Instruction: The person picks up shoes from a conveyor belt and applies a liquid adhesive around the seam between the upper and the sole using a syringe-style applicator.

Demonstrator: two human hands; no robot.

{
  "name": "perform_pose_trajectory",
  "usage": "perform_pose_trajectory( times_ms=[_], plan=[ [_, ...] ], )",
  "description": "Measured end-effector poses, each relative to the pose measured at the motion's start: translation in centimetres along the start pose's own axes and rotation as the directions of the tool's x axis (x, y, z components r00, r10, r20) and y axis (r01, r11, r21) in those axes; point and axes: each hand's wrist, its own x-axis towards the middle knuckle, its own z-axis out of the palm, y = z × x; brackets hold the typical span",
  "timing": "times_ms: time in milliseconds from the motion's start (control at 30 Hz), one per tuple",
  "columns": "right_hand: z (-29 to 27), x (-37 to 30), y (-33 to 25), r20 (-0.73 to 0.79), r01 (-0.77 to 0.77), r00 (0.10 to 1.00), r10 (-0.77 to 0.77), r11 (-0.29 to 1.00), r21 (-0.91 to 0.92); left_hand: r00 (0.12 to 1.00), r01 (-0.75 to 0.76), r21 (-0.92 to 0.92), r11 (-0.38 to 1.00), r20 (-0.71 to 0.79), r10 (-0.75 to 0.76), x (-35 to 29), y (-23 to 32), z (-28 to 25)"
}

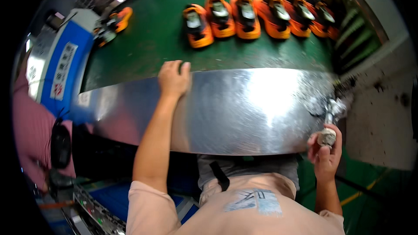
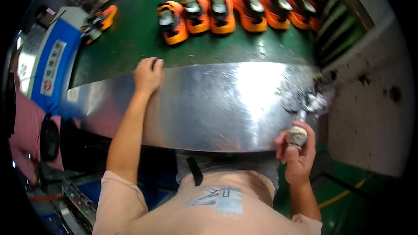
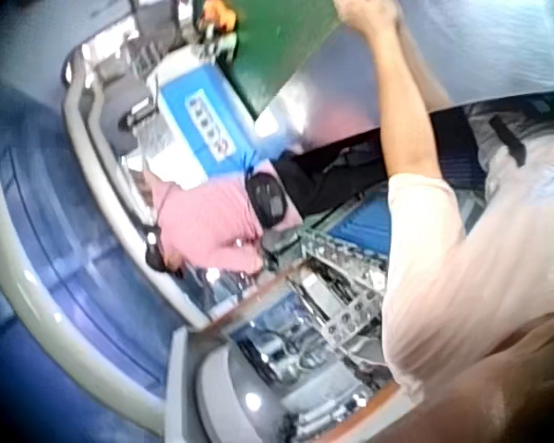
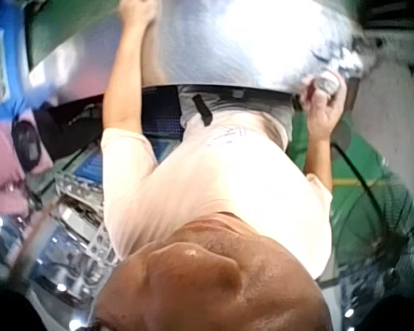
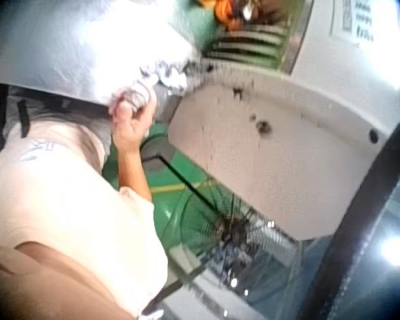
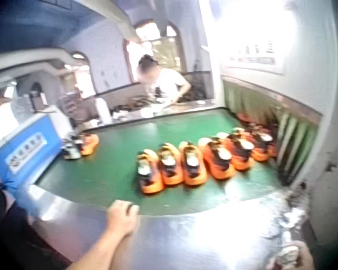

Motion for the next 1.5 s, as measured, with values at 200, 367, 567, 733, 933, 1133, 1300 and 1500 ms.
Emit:
perform_pose_trajectory(
  times_ms=[200, 367, 567, 733, 933, 1133, 1300, 1500],
  plan=[
    [0.8, 1.0, 4.4, 0.103, 0.239, 0.971, -0.216, 0.848, -0.474, 0.991, 0.129, 0.031, 0.991, 0.035, -0.130, -1.0, -1.1, -0.6],
    [0.1, 4.0, 5.0, 0.335, 0.504, 0.853, -0.400, 0.465, -0.728, 0.992, 0.058, 0.137, 0.989, 0.105, -0.073, -1.2, -0.5, -0.1],
    [0.6, 4.0, 5.2, 0.245, 0.415, 0.900, -0.360, 0.536, -0.736, 0.946, -0.011, 0.183, 0.983, 0.321, -0.049, -0.1, -0.7, -1.1],
    [0.3, 3.9, 5.5, 0.146, 0.337, 0.927, -0.345, 0.595, -0.730, 0.959, 0.008, 0.120, 0.993, 0.280, -0.042, 0.0, -1.1, -0.5],
    [0.1, 3.5, 5.4, 0.036, 0.258, 0.942, -0.335, 0.649, -0.716, 0.969, 0.006, 0.061, 0.998, 0.244, -0.020, 0.4, -0.9, -0.4],
    [0.3, 3.6, 5.9, -0.002, 0.265, 0.914, -0.405, 0.603, -0.752, 0.973, 0.001, 0.016, 1.000, 0.232, -0.005, 0.3, -1.9, -0.2],
    [0.4, 3.1, 5.8, -0.005, 0.248, 0.929, -0.369, 0.634, -0.732, 0.972, 0.006, 0.015, 1.000, 0.236, -0.010, 0.4, -1.1, -1.2],
    [0.8, 3.6, 5.3, 0.062, 0.330, 0.890, -0.451, 0.545, -0.771, 0.972, -0.008, 0.006, 1.000, 0.233, 0.006, 0.1, -1.9, -0.5]
  ],
)
